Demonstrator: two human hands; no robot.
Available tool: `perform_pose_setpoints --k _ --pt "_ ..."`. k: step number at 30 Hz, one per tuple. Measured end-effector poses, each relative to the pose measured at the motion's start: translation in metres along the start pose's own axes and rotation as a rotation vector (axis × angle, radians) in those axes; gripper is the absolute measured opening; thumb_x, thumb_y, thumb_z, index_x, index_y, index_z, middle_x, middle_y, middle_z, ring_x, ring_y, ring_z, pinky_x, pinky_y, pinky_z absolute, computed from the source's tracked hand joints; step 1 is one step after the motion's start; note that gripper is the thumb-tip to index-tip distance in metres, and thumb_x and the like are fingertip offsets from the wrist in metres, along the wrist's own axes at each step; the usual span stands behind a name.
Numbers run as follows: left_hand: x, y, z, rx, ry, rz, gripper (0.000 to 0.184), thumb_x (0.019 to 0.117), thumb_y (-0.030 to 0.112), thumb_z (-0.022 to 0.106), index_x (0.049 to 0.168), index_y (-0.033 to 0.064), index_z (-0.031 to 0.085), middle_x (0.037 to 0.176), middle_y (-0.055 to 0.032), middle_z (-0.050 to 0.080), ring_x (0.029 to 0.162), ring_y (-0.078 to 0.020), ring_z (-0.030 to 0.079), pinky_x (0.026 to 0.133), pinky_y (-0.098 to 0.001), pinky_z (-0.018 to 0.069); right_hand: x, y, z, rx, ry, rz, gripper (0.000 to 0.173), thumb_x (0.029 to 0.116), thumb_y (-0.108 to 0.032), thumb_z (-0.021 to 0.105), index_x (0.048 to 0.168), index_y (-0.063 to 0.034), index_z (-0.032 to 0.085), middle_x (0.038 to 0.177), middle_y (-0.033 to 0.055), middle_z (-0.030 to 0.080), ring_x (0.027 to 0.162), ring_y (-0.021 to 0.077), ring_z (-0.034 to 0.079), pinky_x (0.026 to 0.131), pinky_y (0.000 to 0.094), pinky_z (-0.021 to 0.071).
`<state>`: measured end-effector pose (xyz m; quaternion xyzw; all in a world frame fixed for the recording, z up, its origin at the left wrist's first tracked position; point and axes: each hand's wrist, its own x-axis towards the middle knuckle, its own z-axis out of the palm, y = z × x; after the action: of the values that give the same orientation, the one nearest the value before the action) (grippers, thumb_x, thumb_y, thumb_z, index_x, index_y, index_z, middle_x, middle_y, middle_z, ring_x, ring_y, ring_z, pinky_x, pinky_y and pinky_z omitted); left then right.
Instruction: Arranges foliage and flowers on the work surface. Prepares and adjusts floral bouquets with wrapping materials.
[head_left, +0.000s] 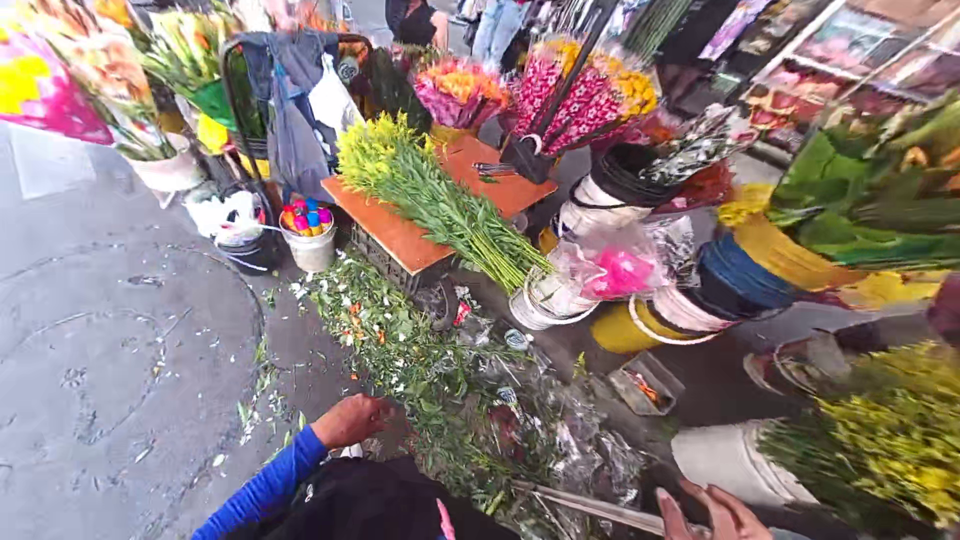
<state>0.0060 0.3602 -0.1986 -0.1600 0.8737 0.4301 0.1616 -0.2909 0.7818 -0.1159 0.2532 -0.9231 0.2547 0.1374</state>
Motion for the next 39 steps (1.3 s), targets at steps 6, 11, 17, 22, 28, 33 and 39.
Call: perform_pose_setpoints --k 6,11,17,22,28,33,39 --pt "-0.025 -0.09 -0.1 -0.047 0.164 -0.157 0.039 0.103 0.026 0.06 0.131 -0.0006 0.063 0.114 -0.0244 0.07 0.106 -0.0403 0.069 0.099 -0.0601 0.0505 0.091 -0.15 0.067 0.126 -0.146 -0.182 0.039 0.0885 -0.02 0.075 0.117 0.0056 0.069 0.14 0.0356 0.05 0.132 0.05 0.048 0.109 0.0599 0.0396" --pt "0.011 -0.124 -0.131 -0.134 0.235 -0.122 0.036 0.1011 0.023 0.063 0.126 -0.0028 0.065 0.115 -0.0233 0.07 0.108 -0.0366 0.069 0.1 -0.0554 0.0519 0.184 -0.222 0.126 0.175 -0.311 -0.31 0.045 0.0839 -0.035 0.078 0.118 -0.0067 0.072 0.146 0.0234 0.051 0.134 0.0426 0.05 0.104 0.0611 0.0444" --pt "0.067 -0.125 -0.177 -0.211 0.329 -0.037 0.035 0.0994 0.025 0.066 0.124 -0.0006 0.068 0.12 -0.0195 0.07 0.109 -0.0309 0.07 0.099 -0.0484 0.0547 0.344 -0.278 0.228 0.288 -0.478 -0.33 0.041 0.0909 -0.037 0.074 0.121 -0.009 0.071 0.144 0.0194 0.054 0.133 0.0355 0.052 0.107 0.0562 0.0435" --pt "0.093 -0.128 -0.246 -0.213 0.442 -0.091 0.033 0.098 0.023 0.067 0.121 0.0003 0.069 0.118 -0.0178 0.071 0.105 -0.0276 0.071 0.096 -0.0466 0.0571 0.47 -0.337 0.345 0.214 -0.717 -0.326 0.072 0.0829 -0.05 0.08 0.139 -0.0097 0.059 0.154 0.0218 0.043 0.14 0.04 0.044 0.112 0.0606 0.0382" --pt "0.134 -0.135 -0.308 -0.281 0.663 -0.134 0.034 0.096 0.021 0.066 0.121 -0.0028 0.069 0.116 -0.0176 0.072 0.105 -0.0245 0.073 0.095 -0.0424 0.0592 0.56 -0.395 0.466 0.227 -0.94 -0.133 0.118 0.0719 -0.053 0.088 0.162 -0.0126 0.024 0.162 0.0259 0.031 0.148 0.0429 0.033 0.117 0.0626 0.0306" --pt "0.185 -0.15 -0.374 0.074 0.984 0.19 0.058 0.0912 0.043 0.072 0.129 -0.0005 0.064 0.131 -0.0242 0.064 0.129 -0.032 0.059 0.109 -0.0469 0.0471 0.541 -0.439 0.472 0.306 -1.0 -0.393 0.086 0.0749 -0.016 0.087 0.15 -0.0034 0.047 0.15 0.0279 0.046 0.141 0.0436 0.042 0.118 0.0589 0.0307" --pt "0.333 -0.123 -0.492 0.5 0.936 0.639 0.079 0.0885 0.08 0.049 0.15 0.0297 0.047 0.162 -0.0008 0.04 0.156 -0.0299 0.019 0.119 -0.0723 0.0011 0.567 -0.432 0.44 0.386 -1.336 -0.504 0.059 0.083 -0.016 0.083 0.137 -0.0033 0.062 0.146 0.0205 0.054 0.137 0.0372 0.049 0.112 0.058 0.0388"
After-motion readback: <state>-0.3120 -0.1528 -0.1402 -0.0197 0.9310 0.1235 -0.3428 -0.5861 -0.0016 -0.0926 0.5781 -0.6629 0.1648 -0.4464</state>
